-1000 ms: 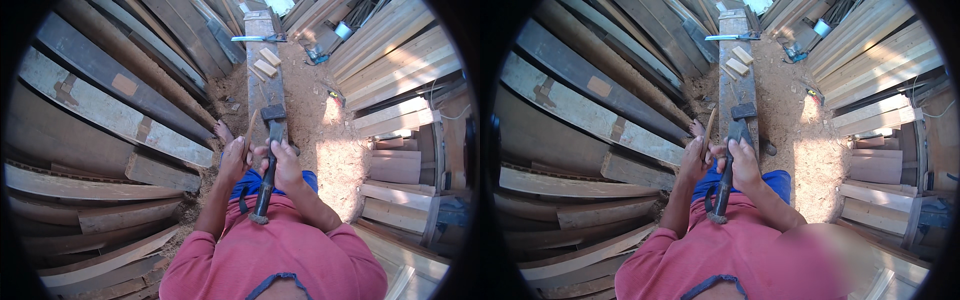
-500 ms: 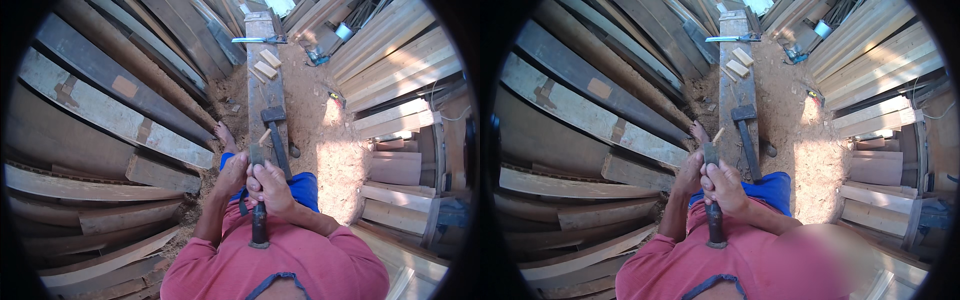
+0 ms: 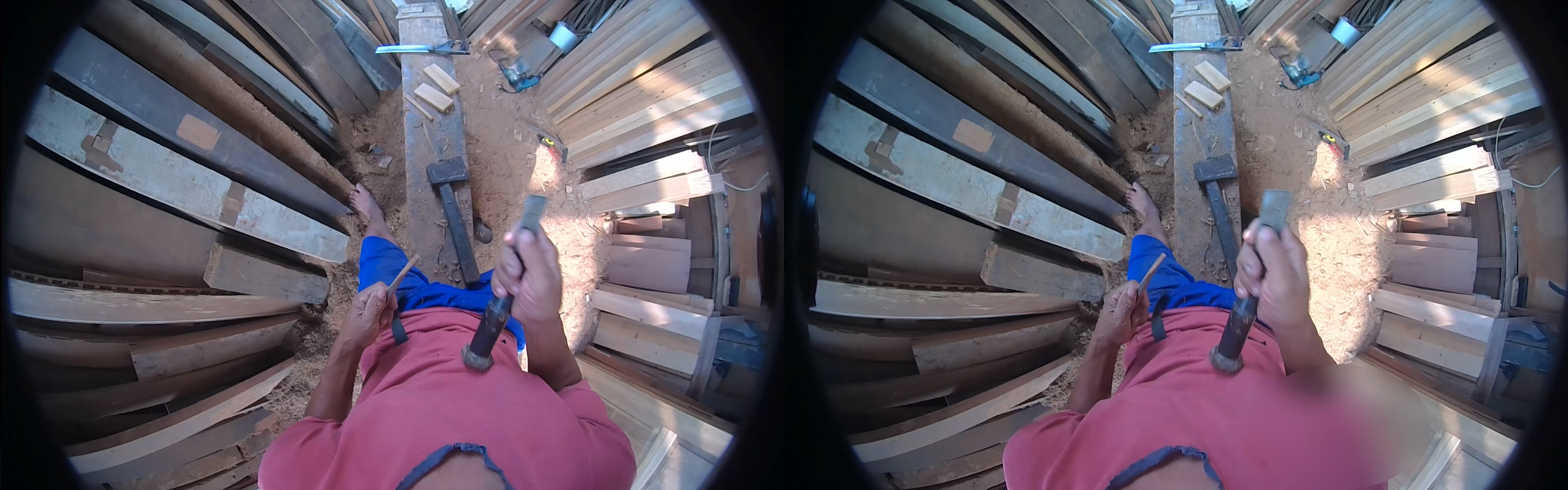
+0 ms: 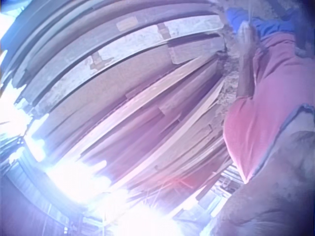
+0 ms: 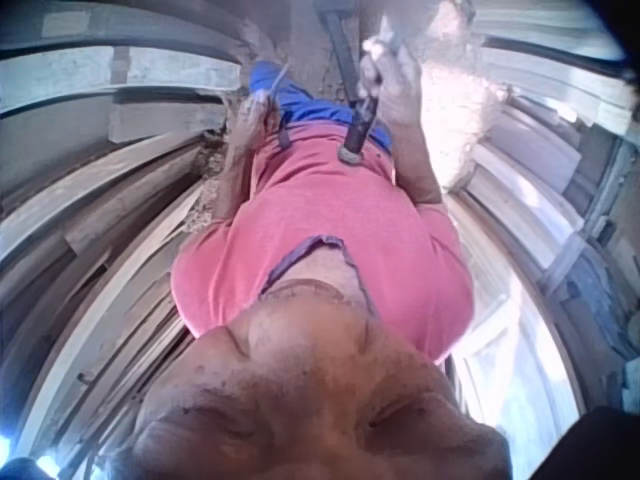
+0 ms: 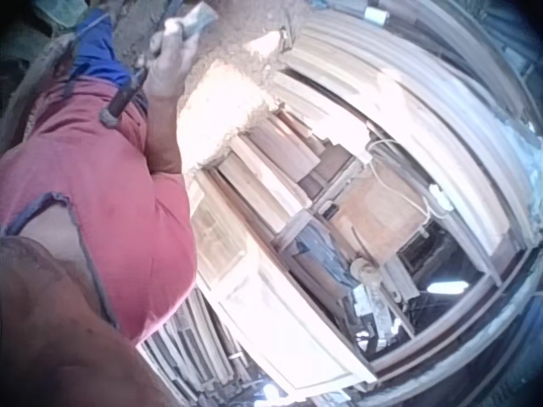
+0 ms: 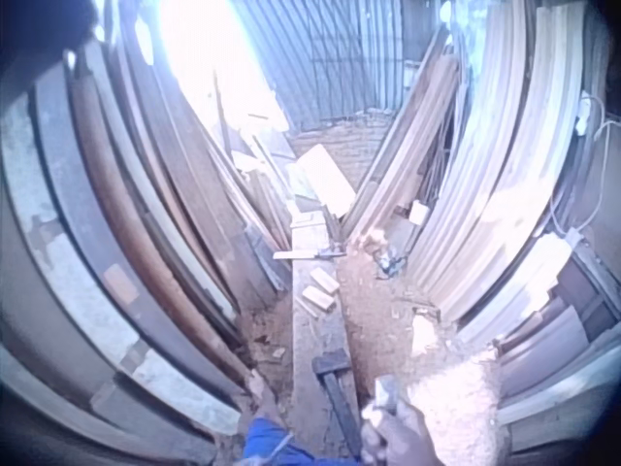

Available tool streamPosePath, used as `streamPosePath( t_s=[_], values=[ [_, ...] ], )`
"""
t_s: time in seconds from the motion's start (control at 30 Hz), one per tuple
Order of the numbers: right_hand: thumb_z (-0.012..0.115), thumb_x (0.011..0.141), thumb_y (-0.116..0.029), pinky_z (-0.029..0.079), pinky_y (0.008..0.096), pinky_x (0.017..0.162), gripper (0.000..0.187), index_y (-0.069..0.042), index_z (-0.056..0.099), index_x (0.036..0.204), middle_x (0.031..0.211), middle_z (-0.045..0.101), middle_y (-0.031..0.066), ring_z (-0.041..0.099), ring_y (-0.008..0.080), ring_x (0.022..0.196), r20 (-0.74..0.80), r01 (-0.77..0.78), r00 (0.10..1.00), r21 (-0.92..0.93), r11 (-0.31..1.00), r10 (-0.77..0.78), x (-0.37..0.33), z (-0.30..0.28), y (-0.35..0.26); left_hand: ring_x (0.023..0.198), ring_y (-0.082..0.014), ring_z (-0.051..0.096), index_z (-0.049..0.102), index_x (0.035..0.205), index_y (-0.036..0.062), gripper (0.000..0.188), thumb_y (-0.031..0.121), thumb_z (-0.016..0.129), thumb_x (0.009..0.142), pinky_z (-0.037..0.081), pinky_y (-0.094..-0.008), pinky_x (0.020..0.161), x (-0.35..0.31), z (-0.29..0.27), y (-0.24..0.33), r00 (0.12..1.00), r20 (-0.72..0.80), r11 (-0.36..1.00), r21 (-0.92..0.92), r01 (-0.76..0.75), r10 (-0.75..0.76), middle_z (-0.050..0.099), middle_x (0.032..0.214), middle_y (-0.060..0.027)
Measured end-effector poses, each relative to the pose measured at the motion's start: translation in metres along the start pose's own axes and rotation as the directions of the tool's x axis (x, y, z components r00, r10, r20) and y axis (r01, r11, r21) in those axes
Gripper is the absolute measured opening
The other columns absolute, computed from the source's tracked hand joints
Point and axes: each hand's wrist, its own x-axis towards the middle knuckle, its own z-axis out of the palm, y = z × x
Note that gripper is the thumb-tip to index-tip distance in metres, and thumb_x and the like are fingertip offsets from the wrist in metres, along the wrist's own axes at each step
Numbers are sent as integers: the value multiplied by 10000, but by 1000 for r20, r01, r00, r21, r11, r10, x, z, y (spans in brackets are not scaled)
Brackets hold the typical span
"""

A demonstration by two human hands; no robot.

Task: The person shapes a small piece of wood by striking it with an adze and later uses a chisel to refine the surface.

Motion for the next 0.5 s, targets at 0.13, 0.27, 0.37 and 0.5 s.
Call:
streamPosePath(
  t_s=[0.13, 0.27, 0.37, 0.5],
  values=[
    [632, 937, -178, 375, 220, 440, 148, -56, 555, 970, 685, 535, -13, 436, 39, 483, 36, 5, 999, -375, 927, 9, 43, 7, 39, 562, -30, 419, 540, 886, 76, 259, 280, 475, 1033, 325, -204, 493, 51, 23, 13, 981, -121, 987, -33, -156, 151, 478, 652, 48],
    [665, 910, -134, 434, 235, 594, 215, -17, 603, 1080, 805, 612, 29, 523, 69, 674, 156, 235, 972, -580, 780, -176, 58, 9, 47, 581, -21, 395, 556, 940, 60, 219, 242, 480, 1033, 326, -189, 511, 73, 31, 21, 889, -84, 858, 315, -406, 451, 470, 687, 60],
    [663, 901, -122, 463, 276, 683, 289, 8, 598, 1150, 874, 633, 59, 537, 102, 777, 151, 208, 978, -608, 766, -146, 59, 1, 41, 569, -27, 390, 580, 988, 49, 265, 275, 453, 1044, 321, -191, 506, 68, 33, 35, 969, -36, 965, 97, -242, 246, 455, 670, 58],
    [627, 915, -104, 443, 259, 679, 215, 3, 602, 1100, 891, 613, 53, 506, 87, 758, 160, 155, 984, -590, 792, -74, 62, -8, 42, 497, -52, 364, 589, 1013, 43, 426, 410, 375, 1051, 297, -211, 448, 66, 27, 21, 994, 110, 997, -74, 7, 1, 434, 622, 31]
  ],
)
